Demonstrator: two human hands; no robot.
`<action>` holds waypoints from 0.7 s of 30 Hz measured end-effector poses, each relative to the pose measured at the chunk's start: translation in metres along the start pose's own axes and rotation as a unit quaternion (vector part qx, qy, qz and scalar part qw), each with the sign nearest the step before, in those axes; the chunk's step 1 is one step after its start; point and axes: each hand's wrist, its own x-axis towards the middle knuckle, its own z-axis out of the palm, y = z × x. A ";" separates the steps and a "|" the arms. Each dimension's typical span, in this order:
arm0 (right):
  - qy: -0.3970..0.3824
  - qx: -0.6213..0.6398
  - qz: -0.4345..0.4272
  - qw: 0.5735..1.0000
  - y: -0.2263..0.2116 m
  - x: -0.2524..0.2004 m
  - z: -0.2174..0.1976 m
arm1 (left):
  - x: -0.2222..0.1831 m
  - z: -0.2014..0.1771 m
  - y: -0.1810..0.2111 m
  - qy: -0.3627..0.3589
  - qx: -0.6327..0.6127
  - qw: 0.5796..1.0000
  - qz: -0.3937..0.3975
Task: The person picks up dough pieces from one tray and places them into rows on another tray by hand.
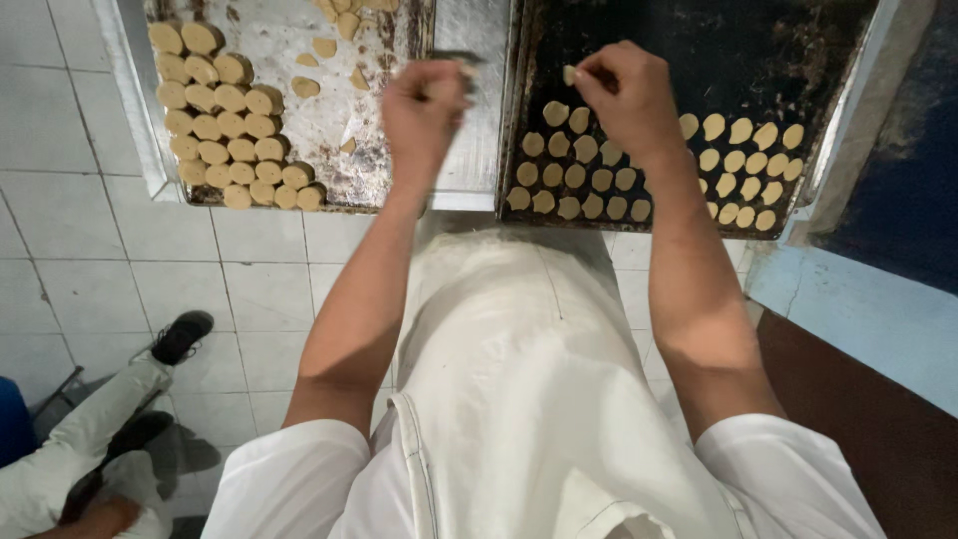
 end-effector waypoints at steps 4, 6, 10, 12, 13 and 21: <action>-0.072 0.274 -0.013 0.959 -0.030 0.006 -0.002 | 0.015 -0.055 0.011 0.090 0.122 0.976 0.155; -0.109 0.425 0.064 0.896 -0.032 0.004 -0.004 | 0.012 -0.073 0.011 0.087 0.134 0.979 0.128; -0.037 0.203 0.008 0.978 -0.021 -0.001 0.001 | -0.006 -0.064 0.007 0.064 0.079 0.979 0.175; -0.047 0.160 0.046 0.985 -0.015 -0.003 0.011 | -0.017 -0.036 0.007 0.011 0.131 0.985 0.110; -0.072 0.166 0.038 0.983 -0.013 -0.004 0.017 | -0.023 -0.019 0.007 -0.030 0.208 0.977 0.025; -0.092 0.242 0.014 0.966 -0.014 -0.007 0.040 | -0.063 0.029 -0.002 -0.074 0.026 0.965 0.251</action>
